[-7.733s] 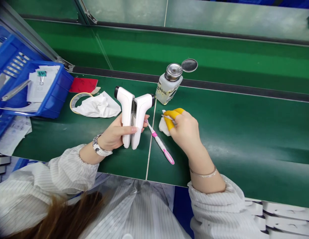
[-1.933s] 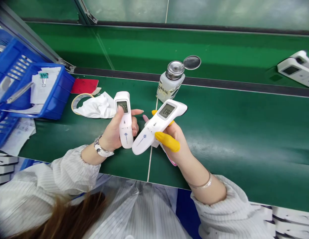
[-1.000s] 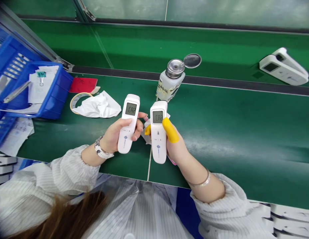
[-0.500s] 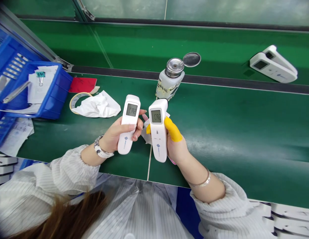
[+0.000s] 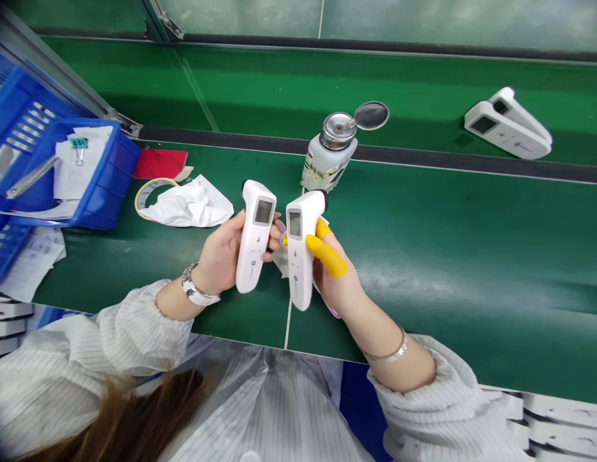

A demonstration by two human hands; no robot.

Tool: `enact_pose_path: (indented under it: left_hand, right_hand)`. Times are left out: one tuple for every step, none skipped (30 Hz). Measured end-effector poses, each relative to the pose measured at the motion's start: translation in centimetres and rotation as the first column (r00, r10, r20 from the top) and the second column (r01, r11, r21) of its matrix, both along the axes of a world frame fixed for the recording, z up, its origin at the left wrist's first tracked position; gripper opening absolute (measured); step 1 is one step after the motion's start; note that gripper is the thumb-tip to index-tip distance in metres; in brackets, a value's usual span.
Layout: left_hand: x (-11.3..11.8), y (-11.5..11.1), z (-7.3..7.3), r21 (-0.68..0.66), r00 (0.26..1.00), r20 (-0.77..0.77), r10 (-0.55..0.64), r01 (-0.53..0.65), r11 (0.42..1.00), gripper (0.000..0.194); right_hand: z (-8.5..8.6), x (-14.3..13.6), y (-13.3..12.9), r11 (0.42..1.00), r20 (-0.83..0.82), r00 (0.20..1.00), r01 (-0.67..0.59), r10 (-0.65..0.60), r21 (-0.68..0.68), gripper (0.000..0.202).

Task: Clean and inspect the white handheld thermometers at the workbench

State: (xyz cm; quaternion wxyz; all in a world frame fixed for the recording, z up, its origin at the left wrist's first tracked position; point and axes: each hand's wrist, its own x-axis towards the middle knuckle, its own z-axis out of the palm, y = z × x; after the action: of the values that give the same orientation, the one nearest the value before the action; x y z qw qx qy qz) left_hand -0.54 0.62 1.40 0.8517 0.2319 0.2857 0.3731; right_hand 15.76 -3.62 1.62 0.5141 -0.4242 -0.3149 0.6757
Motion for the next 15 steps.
enact_pose_path:
  left_hand:
    - [0.06, -0.07, -0.01, 0.007, 1.000, -0.014, 0.016, -0.015, 1.000, 0.030]
    - [0.12, -0.13, -0.05, 0.025, 0.999, -0.025, 0.022, -0.021, 0.999, 0.025]
    - [0.17, -0.19, -0.10, 0.051, 0.999, -0.035, 0.021, -0.019, 0.999, 0.021]
    - [0.21, -0.24, -0.18, 0.077, 0.999, -0.044, 0.013, -0.009, 0.997, 0.021]
    - [0.23, -0.27, -0.26, 0.099, 0.999, -0.054, 0.000, 0.005, 0.995, 0.024]
    - [0.23, -0.30, -0.33, 0.114, 0.998, -0.064, -0.015, 0.022, 0.993, 0.027]
    - [0.22, -0.31, -0.40, 0.127, 0.997, -0.071, -0.028, 0.037, 0.991, 0.030]
    - [0.21, -0.31, -0.44, 0.135, 0.996, -0.078, -0.039, 0.049, 0.990, 0.033]
    - [0.20, -0.32, -0.46, 0.139, 0.996, -0.081, -0.047, 0.058, 0.989, 0.034]
    - [0.19, -0.33, -0.46, 0.144, 0.995, -0.082, -0.052, 0.063, 0.988, 0.035]
    - [0.19, -0.35, -0.44, 0.148, 0.995, -0.081, -0.052, 0.063, 0.987, 0.035]
    - [0.19, -0.37, -0.41, 0.148, 0.996, -0.078, -0.052, 0.063, 0.987, 0.035]
    - [0.20, -0.40, -0.37, 0.146, 0.996, -0.076, -0.053, 0.064, 0.987, 0.035]
    - [0.21, -0.43, -0.33, 0.140, 0.996, -0.073, -0.056, 0.066, 0.988, 0.035]
    - [0.22, -0.46, -0.31, 0.134, 0.996, -0.069, -0.058, 0.067, 0.989, 0.035]
  right_hand:
    - [-0.09, 0.04, 0.05, 1.000, 0.019, 1.000, -0.009, 0.009, 0.022, 0.032]
    - [-0.17, 0.08, 0.09, 0.999, 0.048, 0.999, -0.019, 0.017, 0.035, 0.032]
    - [-0.24, 0.13, 0.12, 0.999, 0.077, 0.997, -0.023, 0.020, 0.046, 0.031]
    - [-0.29, 0.17, 0.14, 0.998, 0.103, 0.995, -0.022, 0.016, 0.056, 0.030]
    - [-0.32, 0.20, 0.15, 0.998, 0.124, 0.992, -0.013, 0.004, 0.066, 0.027]
    - [-0.32, 0.22, 0.16, 0.997, 0.137, 0.991, -0.001, -0.009, 0.072, 0.025]
    - [-0.30, 0.23, 0.15, 0.997, 0.143, 0.990, 0.010, -0.021, 0.077, 0.022]
    - [-0.27, 0.23, 0.15, 0.997, 0.142, 0.990, 0.014, -0.025, 0.079, 0.021]
    - [-0.24, 0.22, 0.14, 0.997, 0.136, 0.990, 0.013, -0.024, 0.080, 0.020]
    - [-0.20, 0.20, 0.13, 0.997, 0.130, 0.991, 0.012, -0.022, 0.082, 0.019]
    - [-0.16, 0.20, 0.13, 0.996, 0.125, 0.992, 0.009, -0.020, 0.084, 0.019]
    - [-0.13, 0.19, 0.12, 0.997, 0.123, 0.992, 0.002, -0.012, 0.081, 0.019]
    - [-0.12, 0.20, 0.12, 0.997, 0.120, 0.993, -0.007, -0.002, 0.074, 0.019]
    - [-0.12, 0.22, 0.13, 0.998, 0.115, 0.993, -0.015, 0.007, 0.065, 0.020]
    - [-0.13, 0.24, 0.13, 0.998, 0.109, 0.994, -0.020, 0.014, 0.055, 0.020]
